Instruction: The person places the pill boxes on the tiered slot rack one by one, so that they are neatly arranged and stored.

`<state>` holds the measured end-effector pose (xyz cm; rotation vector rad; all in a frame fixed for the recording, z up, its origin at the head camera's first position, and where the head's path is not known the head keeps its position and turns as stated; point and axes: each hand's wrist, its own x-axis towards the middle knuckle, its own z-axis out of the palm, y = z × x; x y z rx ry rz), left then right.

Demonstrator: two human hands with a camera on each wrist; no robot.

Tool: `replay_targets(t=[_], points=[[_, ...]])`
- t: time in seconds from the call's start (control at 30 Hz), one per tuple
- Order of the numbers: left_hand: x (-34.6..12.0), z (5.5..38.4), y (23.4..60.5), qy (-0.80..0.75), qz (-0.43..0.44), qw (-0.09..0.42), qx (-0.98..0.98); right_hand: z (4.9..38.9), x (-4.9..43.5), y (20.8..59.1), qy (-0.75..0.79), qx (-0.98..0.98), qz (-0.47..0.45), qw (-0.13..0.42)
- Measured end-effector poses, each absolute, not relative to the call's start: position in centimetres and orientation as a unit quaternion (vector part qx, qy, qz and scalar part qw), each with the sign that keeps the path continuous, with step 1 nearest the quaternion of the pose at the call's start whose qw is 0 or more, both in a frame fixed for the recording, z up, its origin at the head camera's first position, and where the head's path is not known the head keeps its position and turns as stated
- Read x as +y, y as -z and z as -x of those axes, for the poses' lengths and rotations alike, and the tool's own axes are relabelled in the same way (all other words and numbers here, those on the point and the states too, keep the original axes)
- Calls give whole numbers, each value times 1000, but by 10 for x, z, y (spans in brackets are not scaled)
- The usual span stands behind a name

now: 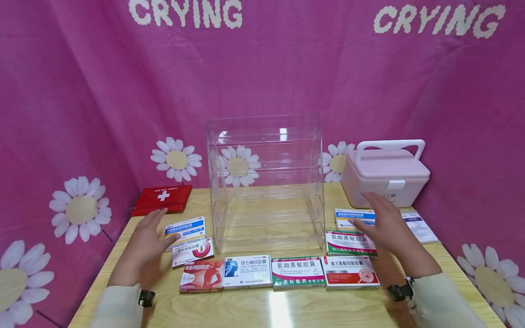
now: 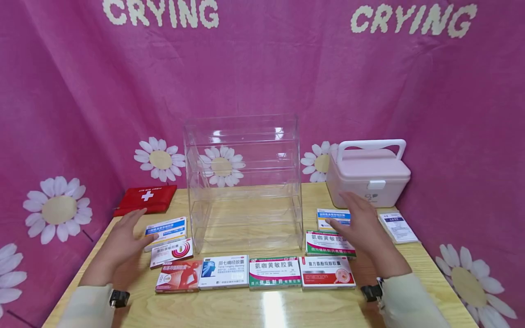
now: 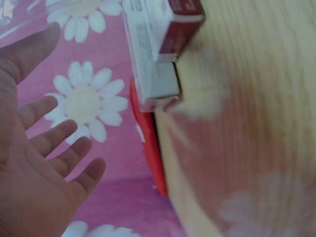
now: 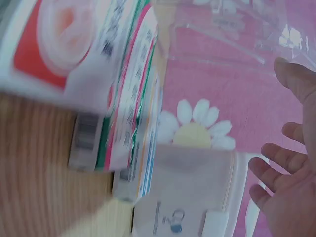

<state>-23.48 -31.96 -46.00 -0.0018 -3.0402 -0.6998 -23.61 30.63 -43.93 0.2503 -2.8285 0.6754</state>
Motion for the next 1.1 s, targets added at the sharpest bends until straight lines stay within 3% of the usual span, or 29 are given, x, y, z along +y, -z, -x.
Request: replay_targets(t=[0.2,0.47,0.7,1.1], points=[[-331,238,470,294,-44,-53,-953,242,287,435,-272,-948,-115,117],[-340,247,483,350,-60,-103,-929,248,260,440,-311,-939,-120,85],[-341,254,486,364,-50,-118,-922,250,242,439,-320,-939,-109,71],[-348,261,493,389,-43,-136,-910,260,223,433,-384,-913,-101,92]])
